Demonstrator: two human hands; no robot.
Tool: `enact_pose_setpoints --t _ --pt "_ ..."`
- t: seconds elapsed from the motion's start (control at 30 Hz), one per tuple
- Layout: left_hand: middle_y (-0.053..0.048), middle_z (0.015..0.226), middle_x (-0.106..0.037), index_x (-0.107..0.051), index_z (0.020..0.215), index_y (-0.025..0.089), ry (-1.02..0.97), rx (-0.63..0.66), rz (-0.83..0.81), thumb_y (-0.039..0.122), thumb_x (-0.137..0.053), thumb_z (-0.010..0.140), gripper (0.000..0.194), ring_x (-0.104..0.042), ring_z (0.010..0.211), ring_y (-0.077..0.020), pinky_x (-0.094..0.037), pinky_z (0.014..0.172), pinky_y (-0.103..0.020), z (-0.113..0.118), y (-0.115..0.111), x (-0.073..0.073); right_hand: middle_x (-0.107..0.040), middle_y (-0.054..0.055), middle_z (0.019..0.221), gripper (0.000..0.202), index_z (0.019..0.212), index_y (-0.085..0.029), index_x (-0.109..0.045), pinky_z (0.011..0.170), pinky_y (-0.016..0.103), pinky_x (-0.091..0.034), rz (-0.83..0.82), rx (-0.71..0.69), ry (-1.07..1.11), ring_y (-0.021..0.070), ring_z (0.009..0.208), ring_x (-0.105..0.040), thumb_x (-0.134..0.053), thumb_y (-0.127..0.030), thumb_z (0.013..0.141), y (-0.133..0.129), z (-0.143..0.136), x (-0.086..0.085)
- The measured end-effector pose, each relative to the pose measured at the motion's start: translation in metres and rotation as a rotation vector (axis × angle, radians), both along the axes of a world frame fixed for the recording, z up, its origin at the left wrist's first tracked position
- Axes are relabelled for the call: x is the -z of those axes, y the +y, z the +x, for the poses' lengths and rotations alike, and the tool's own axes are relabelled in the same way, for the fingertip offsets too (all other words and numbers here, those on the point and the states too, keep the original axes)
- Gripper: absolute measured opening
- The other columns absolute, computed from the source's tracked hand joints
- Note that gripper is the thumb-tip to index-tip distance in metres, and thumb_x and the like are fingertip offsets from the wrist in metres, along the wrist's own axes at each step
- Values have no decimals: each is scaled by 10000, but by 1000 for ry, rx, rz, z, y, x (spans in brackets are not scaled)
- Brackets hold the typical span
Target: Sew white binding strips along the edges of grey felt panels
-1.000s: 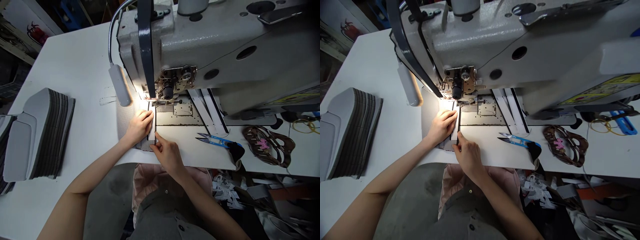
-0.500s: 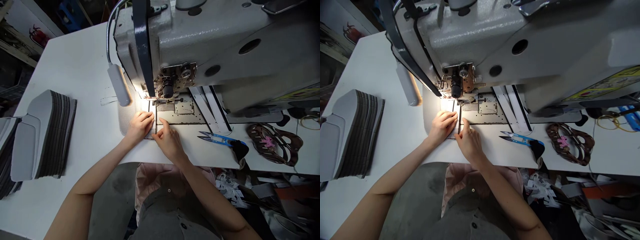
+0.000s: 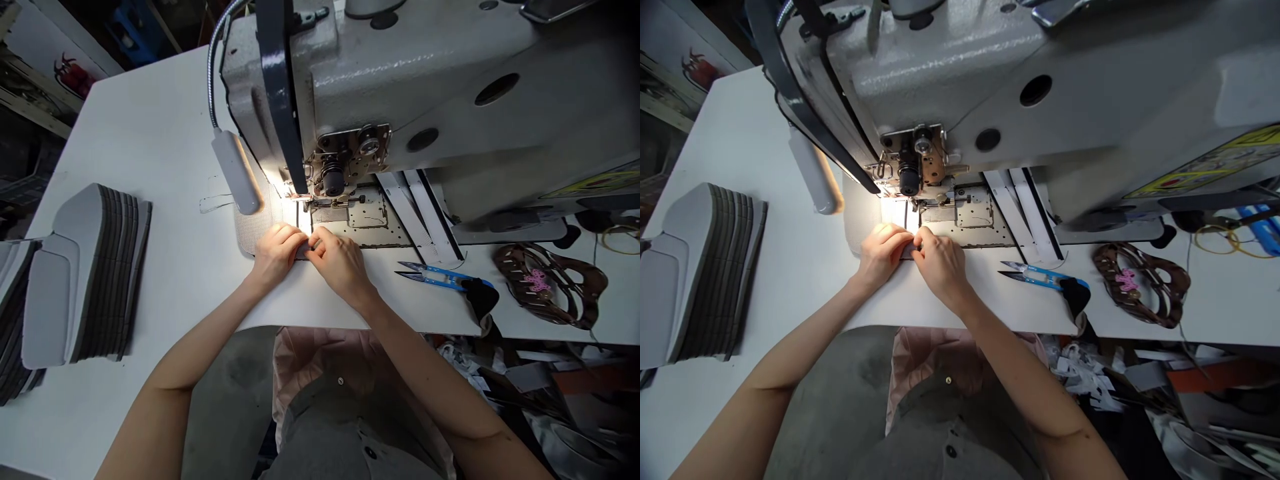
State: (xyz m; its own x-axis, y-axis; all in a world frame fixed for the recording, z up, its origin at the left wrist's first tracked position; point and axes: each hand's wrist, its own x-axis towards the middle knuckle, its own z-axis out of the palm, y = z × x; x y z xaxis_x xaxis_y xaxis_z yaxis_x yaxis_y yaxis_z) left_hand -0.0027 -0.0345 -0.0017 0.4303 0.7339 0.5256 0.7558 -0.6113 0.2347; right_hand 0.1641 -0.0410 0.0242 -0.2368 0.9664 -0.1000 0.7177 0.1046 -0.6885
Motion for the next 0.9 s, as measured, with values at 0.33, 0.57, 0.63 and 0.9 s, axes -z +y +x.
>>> enact_pose_setpoints --t 0.33,0.57,0.63,0.9 --pt "-49 1009 -707 -681 1009 204 155 -29 -105 27 -403 881 353 -601 920 -185 -449 742 -296 -5 13 -2 -751 2 906 233 1086 -307 -762 612 264 -297 156 -186 -173 154 784 -640 -560 -281 973 2 21 6" --pt "-53 1029 -709 -674 1034 201 180 -49 -103 31 -396 902 352 -605 966 -197 -470 761 -306 -6 26 1 -767 19 881 321 1094 -323 -759 585 284 -233 141 -218 -316 167 749 -644 -455 -282 998 13 17 -1" --pt "-50 1022 -711 -677 1029 203 185 -51 -93 27 -383 906 364 -613 954 -195 -474 759 -305 -7 30 2 -766 23 866 340 1100 -340 -757 585 290 -226 122 -212 -349 175 745 -646 -435 -294 1000 17 16 -4" --pt "-77 1049 -720 -667 1053 191 130 4 -58 127 -410 949 284 -643 977 -203 -518 843 -329 -12 29 -1 -762 49 865 356 1116 -355 -750 608 297 -249 105 -168 -371 203 760 -644 -419 -323 991 31 14 -4"
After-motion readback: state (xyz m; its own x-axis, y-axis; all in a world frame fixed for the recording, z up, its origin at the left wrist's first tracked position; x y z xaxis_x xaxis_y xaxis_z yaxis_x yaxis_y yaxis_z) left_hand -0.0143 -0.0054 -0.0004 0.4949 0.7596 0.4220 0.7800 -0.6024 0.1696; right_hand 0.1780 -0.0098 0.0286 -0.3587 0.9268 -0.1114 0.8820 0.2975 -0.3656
